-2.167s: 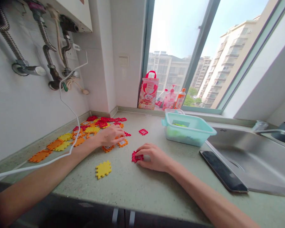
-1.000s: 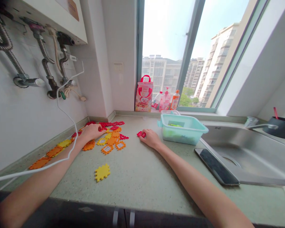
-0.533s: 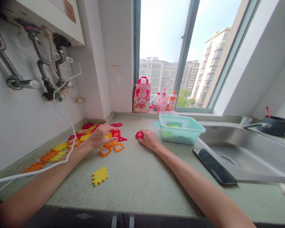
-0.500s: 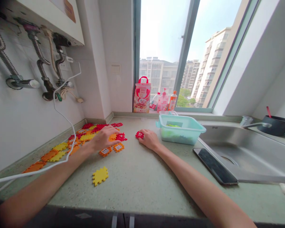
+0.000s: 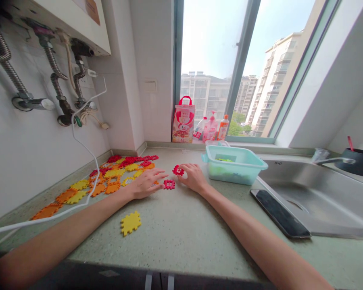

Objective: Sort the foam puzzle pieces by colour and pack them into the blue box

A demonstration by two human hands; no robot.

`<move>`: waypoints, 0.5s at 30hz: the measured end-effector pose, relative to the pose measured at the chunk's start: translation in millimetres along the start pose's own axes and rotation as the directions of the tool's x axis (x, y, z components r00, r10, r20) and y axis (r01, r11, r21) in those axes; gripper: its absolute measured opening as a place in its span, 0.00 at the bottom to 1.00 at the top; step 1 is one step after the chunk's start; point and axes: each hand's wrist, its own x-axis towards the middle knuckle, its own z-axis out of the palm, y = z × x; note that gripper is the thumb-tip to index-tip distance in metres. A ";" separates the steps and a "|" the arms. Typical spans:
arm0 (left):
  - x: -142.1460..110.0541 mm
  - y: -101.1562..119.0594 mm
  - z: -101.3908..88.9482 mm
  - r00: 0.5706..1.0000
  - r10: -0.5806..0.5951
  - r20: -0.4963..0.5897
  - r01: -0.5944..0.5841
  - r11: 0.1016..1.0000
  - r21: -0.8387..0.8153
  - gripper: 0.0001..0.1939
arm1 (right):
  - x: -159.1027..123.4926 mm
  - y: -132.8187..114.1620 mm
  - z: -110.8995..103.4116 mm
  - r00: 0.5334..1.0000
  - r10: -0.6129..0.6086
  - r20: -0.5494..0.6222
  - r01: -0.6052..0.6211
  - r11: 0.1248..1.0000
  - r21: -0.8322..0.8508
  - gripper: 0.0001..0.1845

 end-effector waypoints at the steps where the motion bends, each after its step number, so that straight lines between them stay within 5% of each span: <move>1: -0.6 -1.2 1.9 0.997 -0.078 -0.005 0.078 0.997 0.019 0.30 | -0.2 -3.0 -0.7 1.000 0.002 -0.027 -0.001 1.000 0.019 0.14; 7: -2.4 -4.9 3.8 0.969 -0.246 -0.014 0.246 0.961 0.124 0.24 | -2.9 -28.6 -3.1 0.997 -0.045 -0.069 0.059 0.972 0.225 0.21; 15: -11.0 -28.1 -29.7 0.960 -0.279 -0.021 0.275 0.929 0.246 0.14 | -3.6 -40.5 -8.4 0.956 -0.210 0.205 0.119 0.916 0.384 0.12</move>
